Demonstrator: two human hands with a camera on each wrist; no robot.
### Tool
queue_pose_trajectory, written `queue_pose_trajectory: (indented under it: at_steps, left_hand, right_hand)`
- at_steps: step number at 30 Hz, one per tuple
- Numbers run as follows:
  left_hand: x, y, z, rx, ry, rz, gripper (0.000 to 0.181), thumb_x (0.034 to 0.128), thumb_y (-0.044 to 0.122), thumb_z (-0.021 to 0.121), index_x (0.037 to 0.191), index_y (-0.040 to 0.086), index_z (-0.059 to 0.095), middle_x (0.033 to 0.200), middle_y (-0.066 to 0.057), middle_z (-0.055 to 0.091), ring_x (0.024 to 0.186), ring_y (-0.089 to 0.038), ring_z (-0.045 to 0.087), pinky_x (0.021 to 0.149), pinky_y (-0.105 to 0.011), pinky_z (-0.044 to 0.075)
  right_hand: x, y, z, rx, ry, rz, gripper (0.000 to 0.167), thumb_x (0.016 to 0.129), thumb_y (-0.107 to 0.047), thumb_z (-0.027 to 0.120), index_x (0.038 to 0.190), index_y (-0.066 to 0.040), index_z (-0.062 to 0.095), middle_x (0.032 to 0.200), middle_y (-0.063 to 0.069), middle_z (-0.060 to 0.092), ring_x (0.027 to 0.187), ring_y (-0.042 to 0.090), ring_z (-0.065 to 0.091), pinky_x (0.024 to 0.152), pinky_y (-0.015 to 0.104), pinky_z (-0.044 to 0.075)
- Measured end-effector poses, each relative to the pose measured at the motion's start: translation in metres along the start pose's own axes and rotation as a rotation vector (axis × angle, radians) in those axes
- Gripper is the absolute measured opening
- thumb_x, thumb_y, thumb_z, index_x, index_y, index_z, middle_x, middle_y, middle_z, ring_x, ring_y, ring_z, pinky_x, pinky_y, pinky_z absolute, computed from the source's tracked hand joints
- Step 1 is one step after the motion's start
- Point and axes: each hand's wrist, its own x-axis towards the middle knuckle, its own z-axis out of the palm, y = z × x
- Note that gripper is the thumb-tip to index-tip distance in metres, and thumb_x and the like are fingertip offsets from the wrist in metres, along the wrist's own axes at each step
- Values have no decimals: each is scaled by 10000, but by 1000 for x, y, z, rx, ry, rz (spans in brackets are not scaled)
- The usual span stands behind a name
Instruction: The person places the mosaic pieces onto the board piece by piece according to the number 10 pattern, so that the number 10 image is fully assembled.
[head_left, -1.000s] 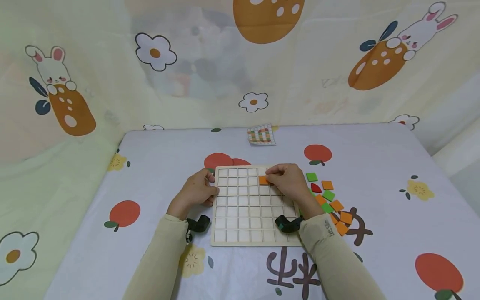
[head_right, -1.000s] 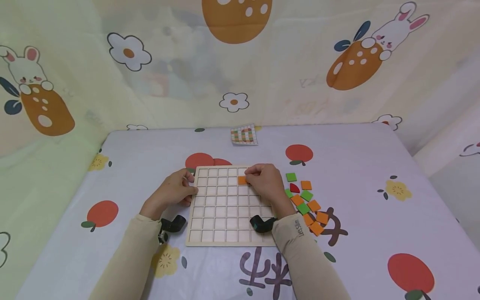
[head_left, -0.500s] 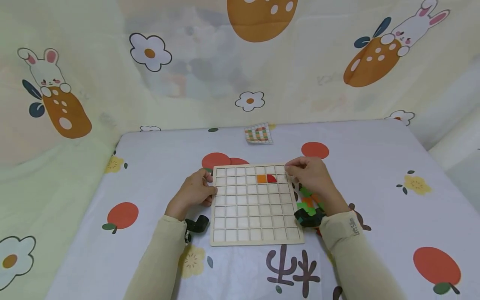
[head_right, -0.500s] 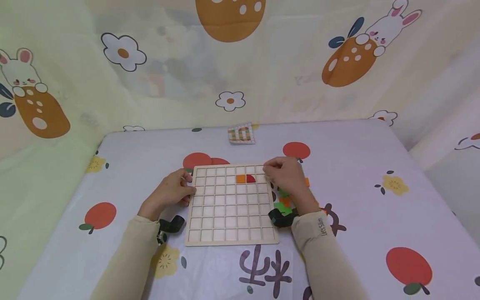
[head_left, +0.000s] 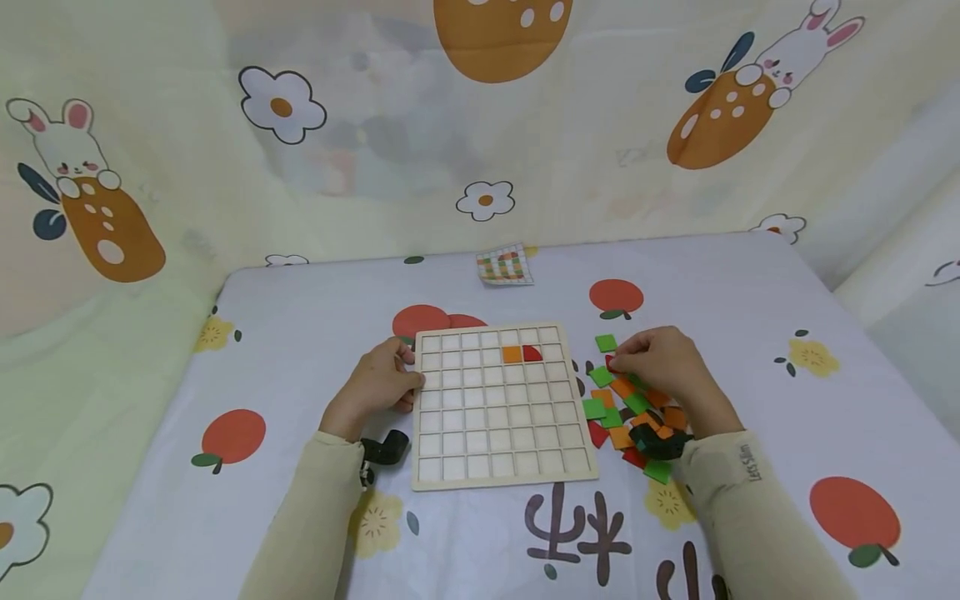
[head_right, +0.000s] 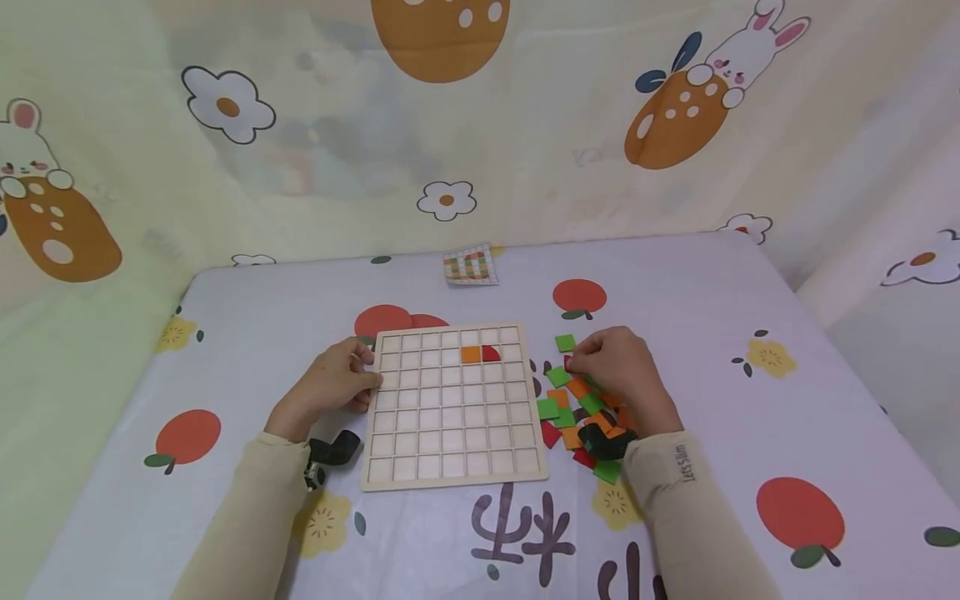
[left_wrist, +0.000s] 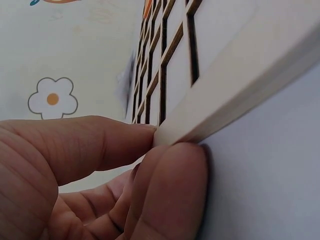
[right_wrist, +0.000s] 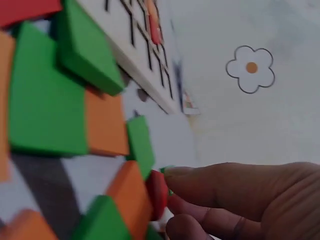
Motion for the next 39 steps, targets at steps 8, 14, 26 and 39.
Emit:
queue_pose_trajectory:
  at_steps: [8, 14, 26, 39]
  left_hand:
    - [-2, 2, -1, 17, 2, 8, 272, 954, 57, 706, 1158, 15, 531, 910, -131, 584, 632, -172, 661, 582, -283, 612]
    - [-2, 2, 0, 22, 6, 10, 275, 950, 63, 705, 1160, 18, 534, 886, -130, 594, 618, -168, 658, 579, -278, 608]
    - [-3, 4, -1, 20, 5, 10, 275, 947, 57, 705, 1154, 16, 530, 904, -131, 577, 630, -175, 659, 580, -286, 612]
    - [-1, 1, -1, 25, 6, 13, 275, 949, 68, 714, 1146, 24, 528, 868, -130, 596, 598, -169, 651, 565, -279, 603]
  right_hand:
    - [0, 0, 5, -58, 17, -4, 251, 942, -258, 757, 1052, -33, 757, 1079, 182, 679, 944, 312, 581, 664, 283, 526]
    - [-2, -4, 6, -62, 37, -9, 199, 942, -233, 759, 1014, -48, 739, 1021, 160, 682, 899, 297, 572, 633, 286, 514]
    - [2, -14, 4, 146, 7, -122, 266, 979, -158, 702, 1186, 8, 714, 1079, 182, 688, 799, 248, 719, 708, 301, 616]
    - [29, -51, 24, 327, -248, -146, 252, 977, -89, 716, 1200, 28, 711, 1140, 182, 694, 889, 260, 720, 845, 331, 630]
